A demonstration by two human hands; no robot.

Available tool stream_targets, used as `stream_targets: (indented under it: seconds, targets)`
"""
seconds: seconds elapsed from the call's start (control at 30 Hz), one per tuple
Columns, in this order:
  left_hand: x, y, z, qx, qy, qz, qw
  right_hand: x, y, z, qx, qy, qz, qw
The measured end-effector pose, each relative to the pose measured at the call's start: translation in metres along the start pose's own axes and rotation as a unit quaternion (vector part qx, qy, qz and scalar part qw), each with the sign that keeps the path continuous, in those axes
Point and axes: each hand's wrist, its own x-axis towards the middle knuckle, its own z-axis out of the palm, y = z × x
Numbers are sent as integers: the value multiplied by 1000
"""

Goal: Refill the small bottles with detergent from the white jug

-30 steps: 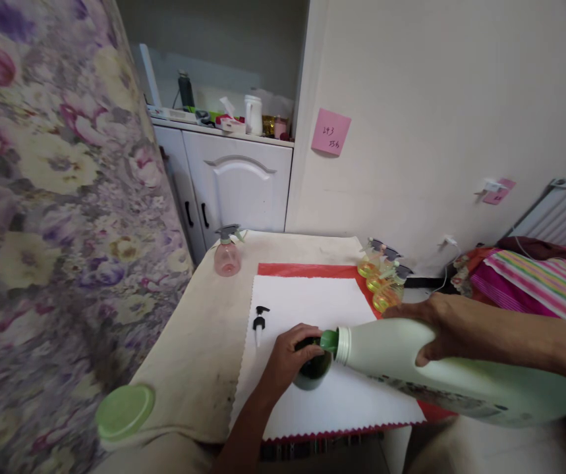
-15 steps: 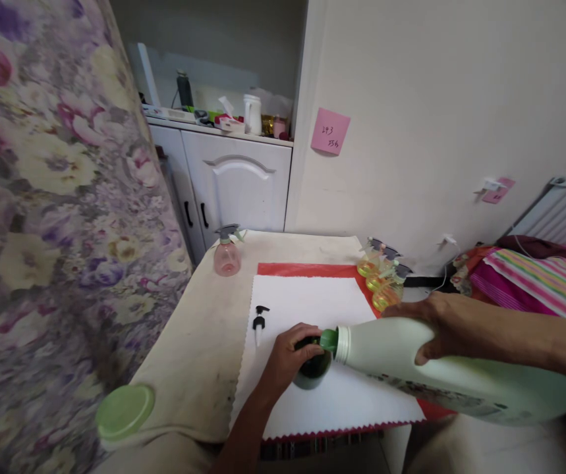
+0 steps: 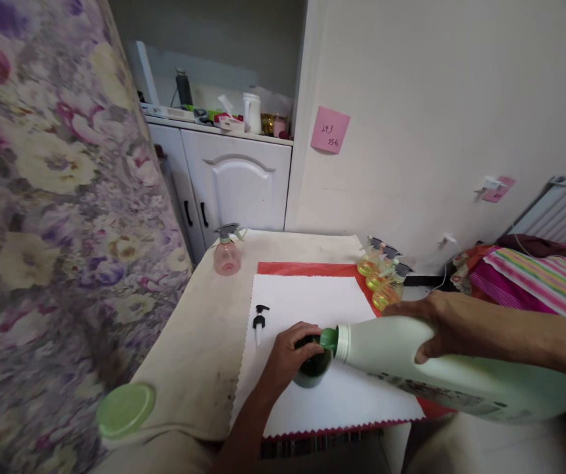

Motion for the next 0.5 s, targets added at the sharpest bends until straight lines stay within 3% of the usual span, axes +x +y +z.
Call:
stream_targets:
  seconds: [0.5]
  targets:
    - [1,-2,0,5,0,0,1000,-1,-3,-3,-17,-10,6,1000]
